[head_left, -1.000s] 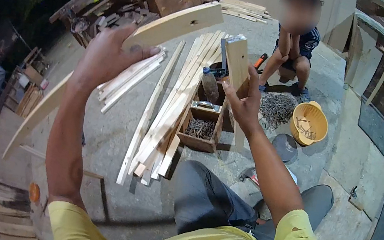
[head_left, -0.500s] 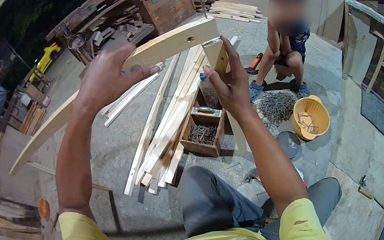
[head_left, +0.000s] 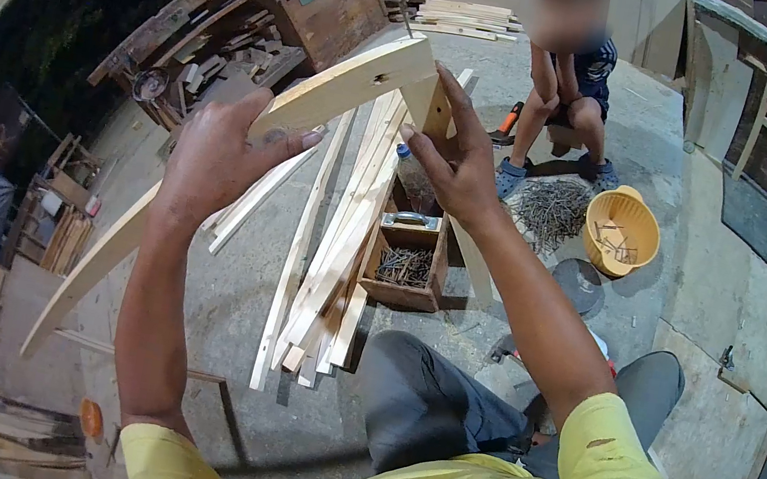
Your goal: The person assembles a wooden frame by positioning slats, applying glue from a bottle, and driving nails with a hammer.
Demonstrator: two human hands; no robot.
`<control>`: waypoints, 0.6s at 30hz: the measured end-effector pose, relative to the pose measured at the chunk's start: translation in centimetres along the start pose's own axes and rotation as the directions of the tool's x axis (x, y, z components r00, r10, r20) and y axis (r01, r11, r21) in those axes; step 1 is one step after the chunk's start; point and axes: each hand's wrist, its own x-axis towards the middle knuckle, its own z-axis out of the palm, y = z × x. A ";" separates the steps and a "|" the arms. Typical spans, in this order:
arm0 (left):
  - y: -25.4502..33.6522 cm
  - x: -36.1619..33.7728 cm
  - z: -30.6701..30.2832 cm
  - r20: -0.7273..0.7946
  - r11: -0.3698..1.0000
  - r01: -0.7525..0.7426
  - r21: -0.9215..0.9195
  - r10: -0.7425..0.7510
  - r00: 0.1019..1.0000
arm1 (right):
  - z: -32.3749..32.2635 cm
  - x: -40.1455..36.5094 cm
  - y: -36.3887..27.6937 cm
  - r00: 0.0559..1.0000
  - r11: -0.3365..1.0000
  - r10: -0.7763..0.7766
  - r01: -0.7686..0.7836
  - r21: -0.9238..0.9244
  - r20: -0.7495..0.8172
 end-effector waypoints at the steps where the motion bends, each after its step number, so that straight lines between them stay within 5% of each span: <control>1: -0.3 0.1 0.1 -0.009 1.000 -0.020 0.004 0.020 1.000 | 0.0 0.0 -0.1 1.000 1.000 0.018 -0.018 0.002 0.007; 9: 0.1 0.9 0.5 0.017 0.998 -0.016 0.053 0.015 1.000 | -0.5 -0.1 0.4 0.999 0.999 0.050 -0.049 -0.019 0.021; 15: 4.7 6.0 2.0 0.011 0.972 -0.234 0.013 0.234 0.972 | -0.2 0.0 -0.3 0.998 0.998 0.063 -0.063 -0.003 0.014; 18: 7.3 7.8 1.6 0.226 0.989 -0.143 -0.033 0.147 0.963 | -0.3 0.2 -0.7 0.998 0.995 0.057 -0.059 0.086 0.023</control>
